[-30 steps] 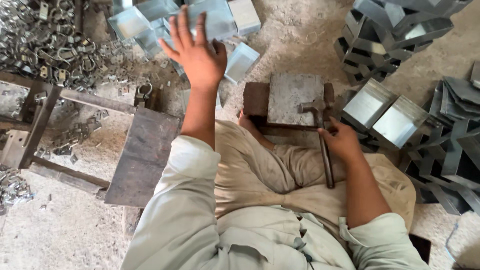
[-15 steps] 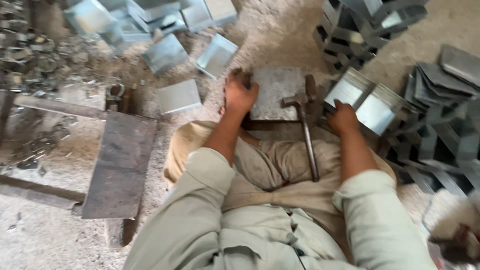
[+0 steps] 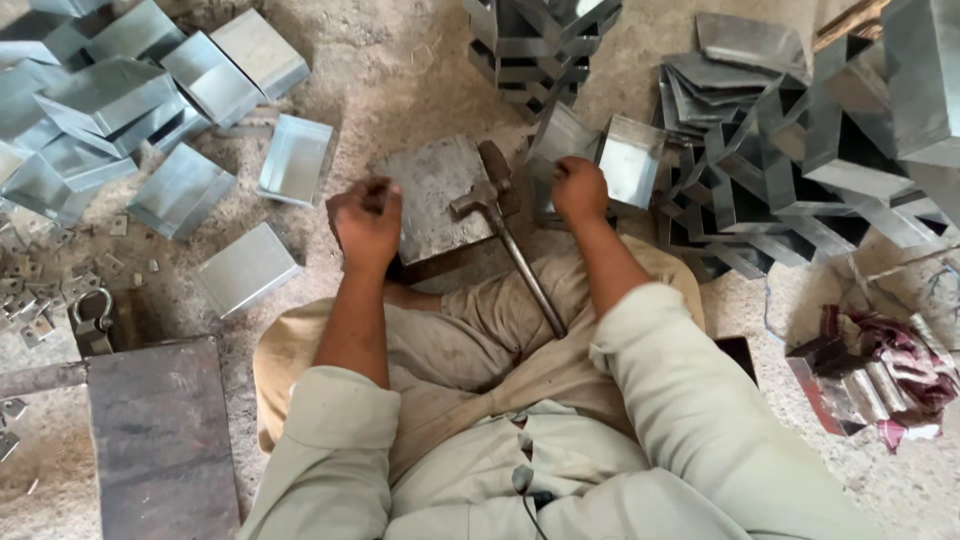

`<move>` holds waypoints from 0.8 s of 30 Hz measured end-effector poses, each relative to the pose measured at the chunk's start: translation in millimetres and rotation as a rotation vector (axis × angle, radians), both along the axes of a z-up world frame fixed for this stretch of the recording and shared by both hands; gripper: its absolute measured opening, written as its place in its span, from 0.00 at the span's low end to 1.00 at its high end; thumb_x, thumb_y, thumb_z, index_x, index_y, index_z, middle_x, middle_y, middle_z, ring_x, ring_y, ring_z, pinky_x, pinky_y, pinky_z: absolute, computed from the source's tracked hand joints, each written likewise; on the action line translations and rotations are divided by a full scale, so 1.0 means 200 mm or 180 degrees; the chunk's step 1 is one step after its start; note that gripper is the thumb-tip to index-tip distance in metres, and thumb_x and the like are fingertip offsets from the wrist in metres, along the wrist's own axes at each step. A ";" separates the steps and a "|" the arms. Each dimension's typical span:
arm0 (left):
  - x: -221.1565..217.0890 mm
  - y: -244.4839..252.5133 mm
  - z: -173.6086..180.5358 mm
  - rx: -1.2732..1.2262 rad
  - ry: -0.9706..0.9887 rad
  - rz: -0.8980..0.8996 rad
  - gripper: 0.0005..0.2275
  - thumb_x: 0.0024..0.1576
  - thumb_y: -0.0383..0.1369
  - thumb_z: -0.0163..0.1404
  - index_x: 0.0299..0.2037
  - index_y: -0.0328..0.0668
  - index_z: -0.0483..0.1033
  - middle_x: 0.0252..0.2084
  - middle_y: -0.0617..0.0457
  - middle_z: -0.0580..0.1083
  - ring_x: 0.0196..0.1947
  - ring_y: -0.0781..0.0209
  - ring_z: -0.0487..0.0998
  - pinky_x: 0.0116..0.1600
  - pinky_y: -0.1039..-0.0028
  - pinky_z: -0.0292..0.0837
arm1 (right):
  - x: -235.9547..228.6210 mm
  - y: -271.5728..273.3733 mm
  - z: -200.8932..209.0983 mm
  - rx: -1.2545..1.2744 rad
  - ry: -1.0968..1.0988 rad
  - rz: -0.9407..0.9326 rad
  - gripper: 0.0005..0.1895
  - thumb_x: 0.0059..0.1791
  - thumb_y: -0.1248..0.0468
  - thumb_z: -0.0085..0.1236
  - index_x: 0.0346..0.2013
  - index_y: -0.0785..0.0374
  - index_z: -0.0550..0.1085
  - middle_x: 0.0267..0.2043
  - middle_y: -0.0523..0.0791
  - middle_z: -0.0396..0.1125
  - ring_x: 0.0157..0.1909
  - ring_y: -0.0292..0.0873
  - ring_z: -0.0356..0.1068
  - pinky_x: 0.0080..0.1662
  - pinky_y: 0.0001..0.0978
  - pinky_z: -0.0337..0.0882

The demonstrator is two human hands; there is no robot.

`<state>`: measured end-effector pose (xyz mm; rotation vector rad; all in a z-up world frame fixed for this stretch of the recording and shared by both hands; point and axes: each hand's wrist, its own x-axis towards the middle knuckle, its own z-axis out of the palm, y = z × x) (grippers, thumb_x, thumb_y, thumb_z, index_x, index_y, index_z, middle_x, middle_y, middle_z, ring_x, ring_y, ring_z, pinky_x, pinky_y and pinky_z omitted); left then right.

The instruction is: The person sits on the floor and repeatedly hammers the edges of small rectangular metal boxes using a hammer and a metal block. The person picks up a box, places it on the block, strikes it several times, and then tosses it aside to repeat the process with another box.

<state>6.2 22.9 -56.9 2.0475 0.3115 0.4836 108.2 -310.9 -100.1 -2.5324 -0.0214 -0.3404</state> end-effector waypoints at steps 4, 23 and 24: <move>-0.04 -0.07 0.04 -0.1952 0.0785 -0.0685 0.19 0.60 0.47 0.55 0.52 0.42 0.78 0.40 0.49 0.79 0.32 0.56 0.76 0.37 0.67 0.70 | -0.20 0.02 0.25 0.0959 -0.0528 0.0216 0.08 0.50 0.69 0.61 0.43 0.64 0.80 0.43 0.52 0.76 0.43 0.50 0.77 0.47 0.38 0.76; -0.07 0.09 0.26 0.0642 -0.0603 -0.0090 0.14 0.60 0.28 0.46 0.55 0.37 0.74 0.51 0.37 0.76 0.54 0.35 0.76 0.59 0.55 0.70 | -0.47 0.25 0.18 0.2856 0.2554 0.0363 0.34 0.49 0.62 0.62 0.68 0.62 0.62 0.29 0.48 0.69 0.23 0.42 0.64 0.26 0.38 0.63; -0.10 0.06 0.34 0.1100 -0.0630 -0.0086 0.16 0.56 0.27 0.46 0.54 0.40 0.76 0.51 0.40 0.77 0.53 0.38 0.75 0.59 0.55 0.67 | -0.48 0.25 0.20 0.2842 0.2509 0.0241 0.33 0.49 0.62 0.61 0.69 0.61 0.64 0.27 0.47 0.68 0.22 0.41 0.62 0.25 0.38 0.61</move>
